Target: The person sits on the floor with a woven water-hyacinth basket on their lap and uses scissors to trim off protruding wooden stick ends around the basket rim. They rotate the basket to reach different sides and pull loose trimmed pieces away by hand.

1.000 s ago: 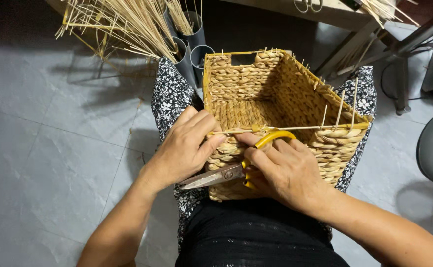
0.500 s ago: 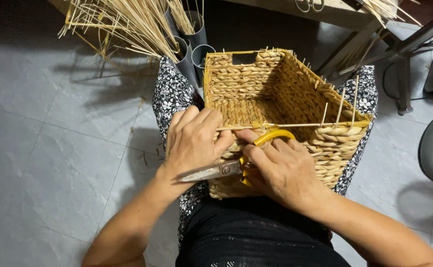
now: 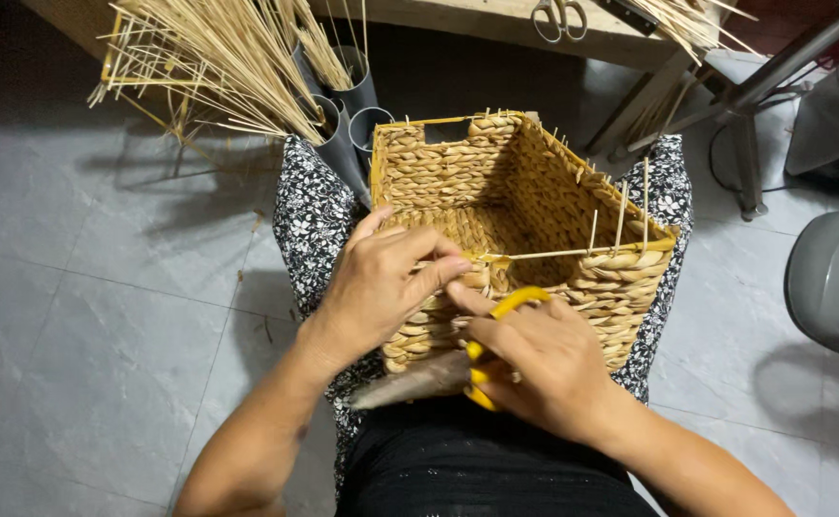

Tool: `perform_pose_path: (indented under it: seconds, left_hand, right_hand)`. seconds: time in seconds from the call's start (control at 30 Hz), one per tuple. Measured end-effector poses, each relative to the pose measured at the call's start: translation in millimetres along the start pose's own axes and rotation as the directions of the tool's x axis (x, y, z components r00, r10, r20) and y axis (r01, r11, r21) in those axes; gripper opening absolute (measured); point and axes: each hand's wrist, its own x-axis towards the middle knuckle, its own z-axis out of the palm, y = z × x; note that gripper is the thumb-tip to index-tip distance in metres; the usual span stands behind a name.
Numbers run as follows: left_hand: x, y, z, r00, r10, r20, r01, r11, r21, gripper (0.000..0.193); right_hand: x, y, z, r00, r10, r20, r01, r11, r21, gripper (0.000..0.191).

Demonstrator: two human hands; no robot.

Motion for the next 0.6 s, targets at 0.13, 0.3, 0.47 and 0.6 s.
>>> perform_pose_path:
  seconds: [0.13,0.3,0.47,0.6]
  left_hand:
    - [-1.2,2.7,3.4,0.996,0.004,-0.090,-0.016,0.991,-0.130,0.014]
    - [3.8,8.4,3.0,0.987,0.011,-0.163,-0.039,0.984,-0.175,0.014]
    - [6.8,11.9,-3.5,0.989,-0.018,-0.149,-0.006,0.987,-0.158,0.012]
    - [9.8,15.4,-9.7,0.987,-0.130,-0.096,0.119,0.986,-0.115,0.017]
  right_hand:
    - [-42.7,16.6,-22.2,0.981,0.148,-0.127,-0.128,0.980,0.152,0.047]
    - [-102.0,47.3,-30.2,0.785,0.540,-0.302,-0.414,0.821,0.393,0.044]
    - [-136.9,71.8,-36.1,0.623,0.702,-0.345,-0.588,0.712,0.385,0.057]
    - [-139.4,74.7,-44.5,0.650,0.686,-0.326,-0.584,0.726,0.364,0.061]
